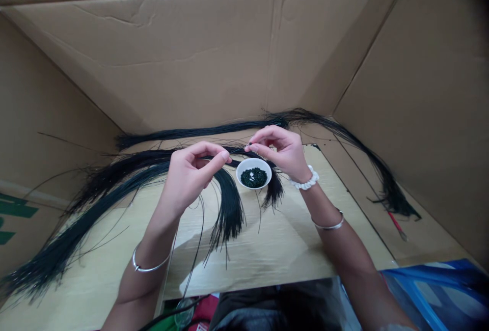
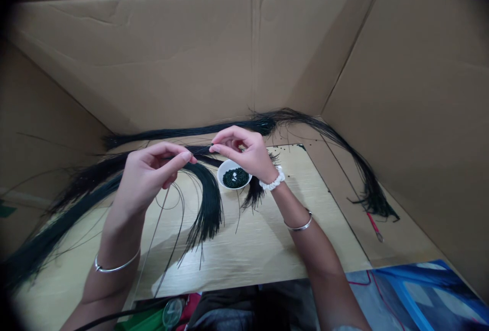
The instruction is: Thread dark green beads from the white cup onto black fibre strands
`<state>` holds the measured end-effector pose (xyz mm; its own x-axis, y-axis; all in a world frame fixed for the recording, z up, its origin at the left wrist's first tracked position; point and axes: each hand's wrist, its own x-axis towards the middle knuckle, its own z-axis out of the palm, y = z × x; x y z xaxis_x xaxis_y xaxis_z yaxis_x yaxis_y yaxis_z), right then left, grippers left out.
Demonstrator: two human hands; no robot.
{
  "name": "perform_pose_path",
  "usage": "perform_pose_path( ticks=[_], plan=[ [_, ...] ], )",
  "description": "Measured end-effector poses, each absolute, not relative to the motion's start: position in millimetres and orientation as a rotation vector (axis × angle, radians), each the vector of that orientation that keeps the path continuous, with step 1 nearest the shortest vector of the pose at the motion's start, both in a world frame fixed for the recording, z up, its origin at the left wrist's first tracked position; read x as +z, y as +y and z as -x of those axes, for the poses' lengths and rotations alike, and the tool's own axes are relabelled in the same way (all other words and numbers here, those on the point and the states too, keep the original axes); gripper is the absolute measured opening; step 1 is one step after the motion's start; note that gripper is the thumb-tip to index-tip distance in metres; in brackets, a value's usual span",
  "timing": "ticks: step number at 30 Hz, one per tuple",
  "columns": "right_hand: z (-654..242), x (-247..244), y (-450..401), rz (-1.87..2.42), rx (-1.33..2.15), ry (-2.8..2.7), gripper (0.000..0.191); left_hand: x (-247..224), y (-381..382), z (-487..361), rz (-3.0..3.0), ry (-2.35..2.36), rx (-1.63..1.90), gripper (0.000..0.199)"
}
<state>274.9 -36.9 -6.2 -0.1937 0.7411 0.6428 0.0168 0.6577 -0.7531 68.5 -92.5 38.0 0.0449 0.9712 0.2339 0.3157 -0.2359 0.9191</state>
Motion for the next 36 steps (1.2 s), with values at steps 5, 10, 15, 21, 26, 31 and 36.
perform_pose_path(
  ticks=[5,10,15,21,26,31,36],
  plan=[
    [-281,-1,-39,0.612,0.368,-1.838,0.007,38,-91,-67,-1.689,1.357,1.210,0.012],
    [-290,7,-42,0.604,0.212,-2.015,0.010,40,-91,-66,-1.705,1.378,1.150,0.011],
    [-295,13,-46,0.616,0.259,-2.125,0.010,39,-93,-66,-1.765,1.350,1.118,0.012],
    [-292,12,-46,0.622,0.594,-2.037,0.011,38,-94,-67,-1.797,1.329,1.101,0.012],
    [-288,7,-42,0.580,0.852,-1.932,0.017,39,-96,-68,-1.798,1.323,1.108,0.011],
    [-287,6,-42,0.581,0.893,-1.911,0.016,39,-95,-67,-1.804,1.320,1.102,0.012],
    [-287,5,-43,0.567,0.882,-1.905,0.016,38,-95,-66,-1.824,1.319,1.094,0.013]
  ],
)
